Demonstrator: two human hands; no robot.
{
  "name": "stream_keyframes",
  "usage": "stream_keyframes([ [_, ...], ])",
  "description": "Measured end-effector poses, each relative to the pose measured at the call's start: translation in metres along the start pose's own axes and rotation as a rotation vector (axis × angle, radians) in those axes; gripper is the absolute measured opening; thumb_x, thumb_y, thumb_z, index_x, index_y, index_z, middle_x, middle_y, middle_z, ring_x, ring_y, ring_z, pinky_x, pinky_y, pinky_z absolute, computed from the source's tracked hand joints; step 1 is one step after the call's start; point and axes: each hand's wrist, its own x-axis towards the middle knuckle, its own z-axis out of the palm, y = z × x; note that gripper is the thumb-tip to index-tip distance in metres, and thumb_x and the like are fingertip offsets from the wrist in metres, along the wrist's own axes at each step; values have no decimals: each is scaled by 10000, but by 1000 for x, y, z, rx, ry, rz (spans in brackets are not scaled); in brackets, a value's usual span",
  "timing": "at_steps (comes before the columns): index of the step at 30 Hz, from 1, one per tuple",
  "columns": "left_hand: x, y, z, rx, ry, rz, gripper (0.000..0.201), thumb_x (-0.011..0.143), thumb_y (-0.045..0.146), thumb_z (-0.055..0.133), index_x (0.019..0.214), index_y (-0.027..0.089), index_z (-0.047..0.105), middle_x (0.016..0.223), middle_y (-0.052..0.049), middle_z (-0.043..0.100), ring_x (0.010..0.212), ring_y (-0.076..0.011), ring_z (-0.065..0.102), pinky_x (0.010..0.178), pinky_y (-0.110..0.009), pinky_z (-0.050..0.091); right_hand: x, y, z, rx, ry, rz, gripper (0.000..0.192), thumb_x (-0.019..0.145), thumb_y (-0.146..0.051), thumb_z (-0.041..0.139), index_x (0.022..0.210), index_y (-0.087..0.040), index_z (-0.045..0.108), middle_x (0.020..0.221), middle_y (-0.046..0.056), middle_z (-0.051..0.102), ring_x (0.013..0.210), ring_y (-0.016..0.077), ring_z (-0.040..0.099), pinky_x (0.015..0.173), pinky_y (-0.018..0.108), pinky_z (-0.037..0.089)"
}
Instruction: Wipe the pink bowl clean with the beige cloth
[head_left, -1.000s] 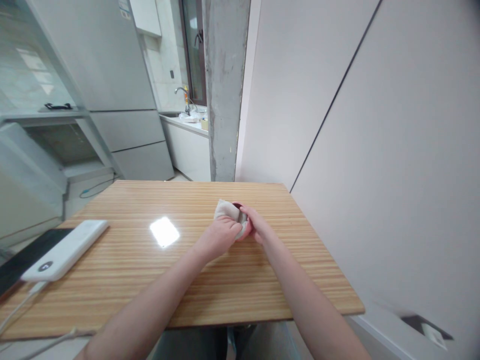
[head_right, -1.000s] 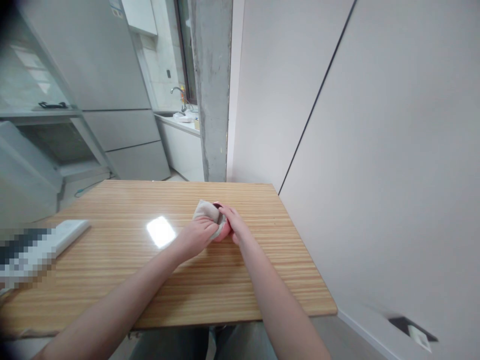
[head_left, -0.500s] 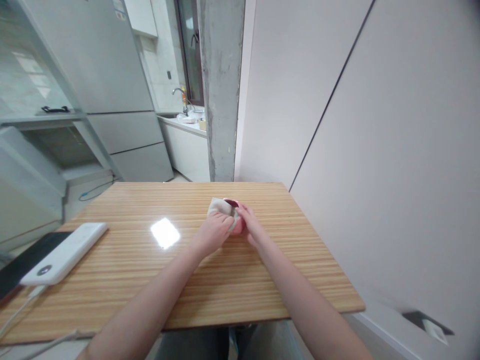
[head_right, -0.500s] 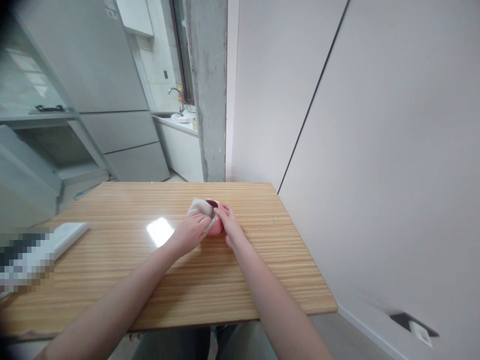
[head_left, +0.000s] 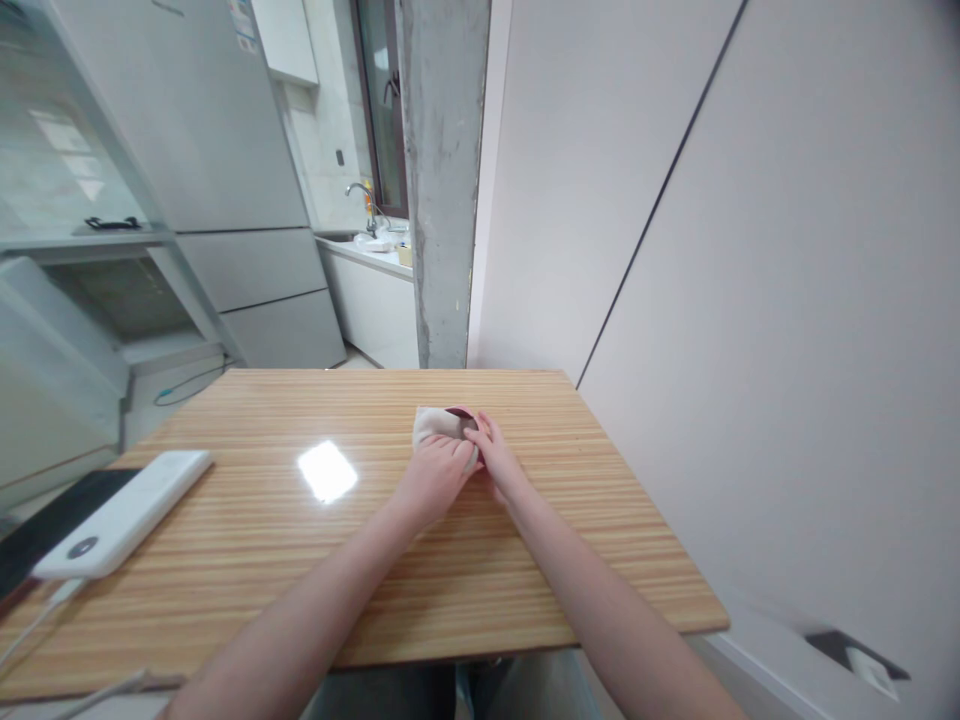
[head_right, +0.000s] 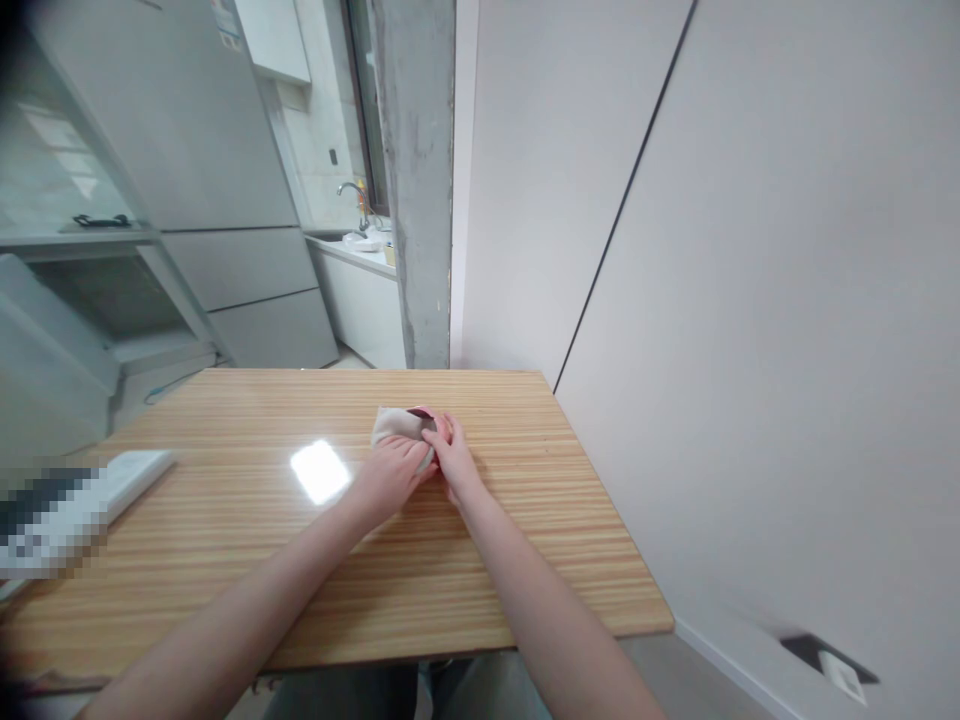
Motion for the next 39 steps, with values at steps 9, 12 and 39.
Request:
stream_keyframes([
  [9,1,-1,-6,-83,-95,166,179,898,182,399,758,178,511,717,-27,598,731,-168,572,818,-344,439,9,-12,-12,1,-13,-10,270,584,-251,647,849,-201,645,866,1,698,893,179,614,810,293,475],
  [12,2,5,-2,-79,-59,14,203,922,260,393,784,171,514,770,-61,621,793,-202,591,838,-384,440,6,-3,-6,13,108,-64,372,586,-267,675,948,-228,599,878,-15,681,838,165,615,735,278,486],
  [39,0,-9,-3,-128,-26,113,264,933,274,358,741,175,509,706,-34,584,717,-170,560,782,-343,423,8,-3,-7,11,-52,-86,452,650,-358,668,1075,-242,570,1025,-3,674,968,165,602,843,292,467],
])
